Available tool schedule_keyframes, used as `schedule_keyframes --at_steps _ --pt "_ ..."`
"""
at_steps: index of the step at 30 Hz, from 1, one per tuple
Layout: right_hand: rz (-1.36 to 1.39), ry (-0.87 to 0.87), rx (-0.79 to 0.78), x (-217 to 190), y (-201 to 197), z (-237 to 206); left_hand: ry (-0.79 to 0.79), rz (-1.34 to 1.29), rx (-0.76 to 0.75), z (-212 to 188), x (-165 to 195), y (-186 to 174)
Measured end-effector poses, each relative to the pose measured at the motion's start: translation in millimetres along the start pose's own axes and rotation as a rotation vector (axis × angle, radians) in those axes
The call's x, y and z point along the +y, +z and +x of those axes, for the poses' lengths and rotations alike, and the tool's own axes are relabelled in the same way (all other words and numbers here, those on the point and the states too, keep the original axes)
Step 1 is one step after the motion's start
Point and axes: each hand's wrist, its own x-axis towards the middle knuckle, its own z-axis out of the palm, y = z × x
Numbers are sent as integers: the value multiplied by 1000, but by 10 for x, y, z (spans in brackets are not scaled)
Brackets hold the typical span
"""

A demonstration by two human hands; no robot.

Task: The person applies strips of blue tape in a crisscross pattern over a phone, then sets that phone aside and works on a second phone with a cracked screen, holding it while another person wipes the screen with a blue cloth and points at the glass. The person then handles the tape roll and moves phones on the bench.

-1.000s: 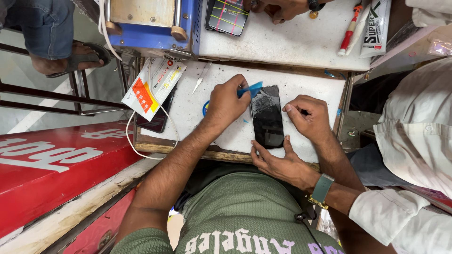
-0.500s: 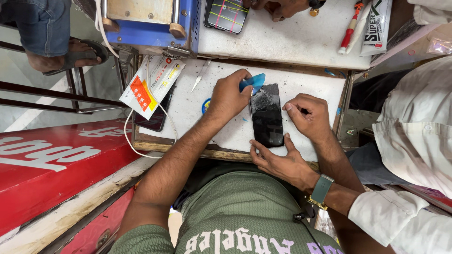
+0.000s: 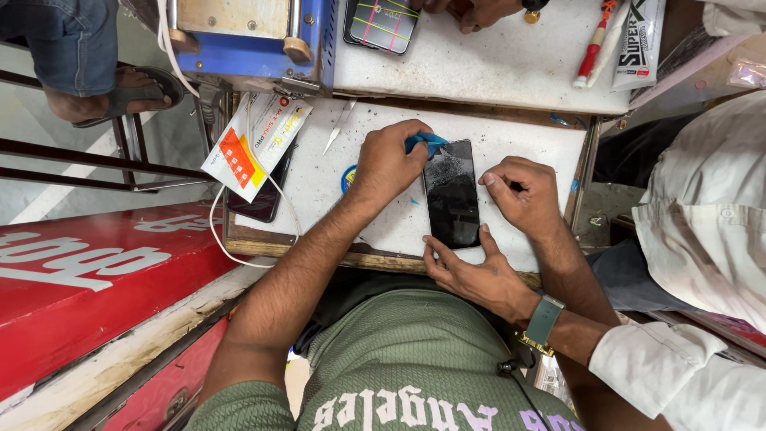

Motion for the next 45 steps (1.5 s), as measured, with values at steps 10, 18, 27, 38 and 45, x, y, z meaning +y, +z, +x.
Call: schedule_keyframes --at_steps 10,18,27,38,45 --pt "-1 28 -10 -35 -18 2 -70 57 -89 159 -68 5" --pt "-12 26 -13 -32 -29 -1 -52 119 -165 324 -125 -72" --pt "-13 19 -13 37 -22 -10 -204 5 -238 349 -52 -117" --pt "-18 33 -15 -10 -30 -21 -165 35 -246 470 -19 -35" --pt "-11 31 -6 -34 -34 -14 58 254 -257 507 82 -79"
